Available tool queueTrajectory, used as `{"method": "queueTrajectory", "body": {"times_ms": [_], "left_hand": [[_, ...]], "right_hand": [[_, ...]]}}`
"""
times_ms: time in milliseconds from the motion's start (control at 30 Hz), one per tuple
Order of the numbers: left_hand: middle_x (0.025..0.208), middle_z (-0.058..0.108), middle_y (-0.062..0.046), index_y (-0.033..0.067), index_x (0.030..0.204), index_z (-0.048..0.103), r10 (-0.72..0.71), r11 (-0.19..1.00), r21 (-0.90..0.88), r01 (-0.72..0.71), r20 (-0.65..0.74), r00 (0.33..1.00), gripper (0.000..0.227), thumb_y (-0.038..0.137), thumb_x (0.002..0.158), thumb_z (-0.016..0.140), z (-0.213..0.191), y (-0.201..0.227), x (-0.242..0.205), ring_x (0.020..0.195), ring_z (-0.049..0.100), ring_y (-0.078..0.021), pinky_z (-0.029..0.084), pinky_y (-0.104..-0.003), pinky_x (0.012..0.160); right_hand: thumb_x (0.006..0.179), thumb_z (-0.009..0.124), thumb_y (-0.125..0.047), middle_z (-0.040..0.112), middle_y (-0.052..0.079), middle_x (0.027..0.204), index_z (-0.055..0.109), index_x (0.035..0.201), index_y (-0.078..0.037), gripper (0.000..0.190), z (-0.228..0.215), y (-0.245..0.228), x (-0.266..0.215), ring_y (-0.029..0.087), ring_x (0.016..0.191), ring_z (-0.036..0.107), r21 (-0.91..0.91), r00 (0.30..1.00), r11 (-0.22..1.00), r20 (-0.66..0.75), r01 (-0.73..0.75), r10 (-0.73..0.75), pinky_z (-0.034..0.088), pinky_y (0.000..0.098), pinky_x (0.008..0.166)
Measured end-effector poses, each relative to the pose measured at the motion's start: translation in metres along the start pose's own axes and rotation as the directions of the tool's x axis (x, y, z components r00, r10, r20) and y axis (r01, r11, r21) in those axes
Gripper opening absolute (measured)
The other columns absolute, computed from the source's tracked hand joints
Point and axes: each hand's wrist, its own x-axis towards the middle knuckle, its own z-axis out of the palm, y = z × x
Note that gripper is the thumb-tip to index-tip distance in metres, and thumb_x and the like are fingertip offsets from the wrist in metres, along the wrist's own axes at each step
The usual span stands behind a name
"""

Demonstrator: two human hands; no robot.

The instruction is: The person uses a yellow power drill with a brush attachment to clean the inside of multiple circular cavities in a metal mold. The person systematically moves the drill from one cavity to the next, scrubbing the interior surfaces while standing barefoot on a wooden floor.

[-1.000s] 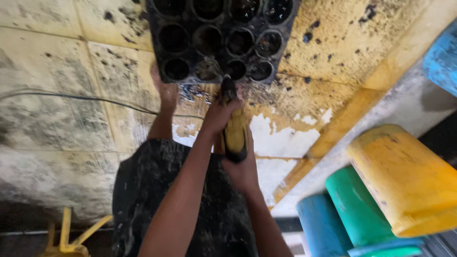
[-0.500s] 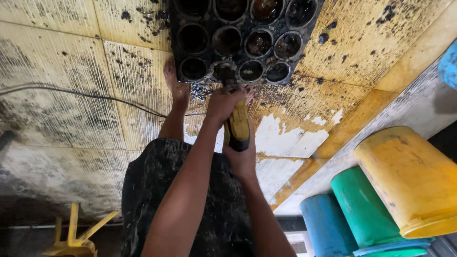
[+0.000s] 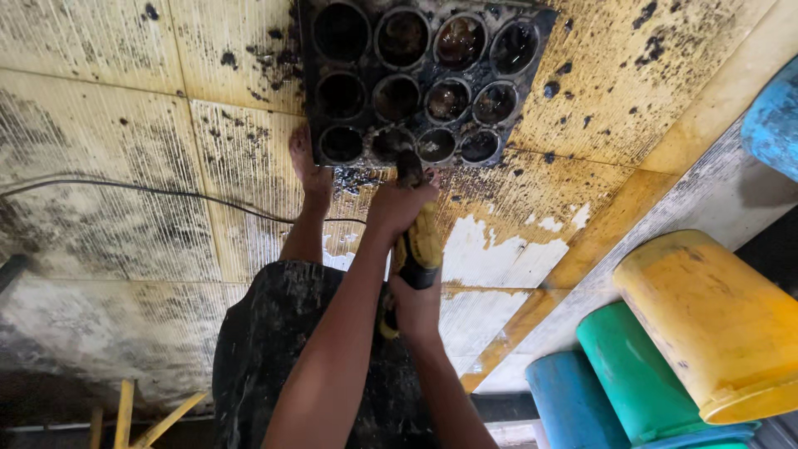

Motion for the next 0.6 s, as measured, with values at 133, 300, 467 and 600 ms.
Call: {"method": "queueTrajectory", "body": {"times_ms": [133, 300, 467, 600], "left_hand": [[0.098, 0.079, -0.018, 0.0025, 0.106, 0.079, -0.040, 0.989, 0.145, 0.041, -0.011, 0.999, 0.075, 0.064, 0.062, 0.075, -0.009, -0.005, 0.011, 0.090, 0.077, -0.0309, 0.059, -0.041, 0.079], [0.108, 0.072, -0.024, -0.0089, 0.110, 0.069, -0.115, 0.962, 0.246, 0.119, -0.030, 0.993, 0.093, 0.065, 0.058, 0.090, -0.003, -0.010, 0.036, 0.095, 0.074, -0.0338, 0.060, -0.042, 0.082], [0.100, 0.079, -0.018, -0.0021, 0.104, 0.077, -0.032, 0.993, -0.119, 0.026, -0.045, 0.998, 0.073, 0.054, 0.057, 0.082, -0.004, -0.015, 0.032, 0.089, 0.078, -0.0288, 0.059, -0.039, 0.076], [0.097, 0.079, -0.016, -0.0033, 0.101, 0.076, -0.021, 0.978, -0.206, 0.014, -0.033, 0.999, 0.069, 0.054, 0.063, 0.081, -0.005, -0.018, 0.026, 0.087, 0.078, -0.0263, 0.058, -0.039, 0.075]], "right_hand": [[0.081, 0.060, 0.006, 0.062, 0.010, 0.083, 0.058, 0.103, 0.005, 0.022, -0.016, 0.014, 0.011, 0.020, 0.069, 0.062, 0.037, 0.996, 0.999, 0.091, -0.028, 0.024, 0.050, 0.0323, 0.061], [0.078, 0.061, 0.006, 0.064, 0.009, 0.085, 0.054, 0.111, -0.001, 0.035, -0.008, 0.027, 0.017, 0.020, 0.074, 0.064, -0.117, 0.996, 0.991, -0.063, -0.068, 0.061, 0.054, 0.0334, 0.066], [0.070, 0.065, 0.009, 0.061, 0.002, 0.116, 0.025, 0.150, -0.008, 0.092, 0.000, -0.002, 0.013, 0.013, 0.100, 0.062, -0.240, 0.974, 0.946, -0.001, 0.218, -0.224, 0.053, 0.0292, 0.082], [0.073, 0.065, 0.007, 0.065, 0.006, 0.103, 0.037, 0.148, -0.007, 0.080, -0.005, -0.032, 0.005, 0.016, 0.088, 0.064, -0.268, 0.999, 0.963, 0.039, 0.016, -0.006, 0.055, 0.0304, 0.076]]}}
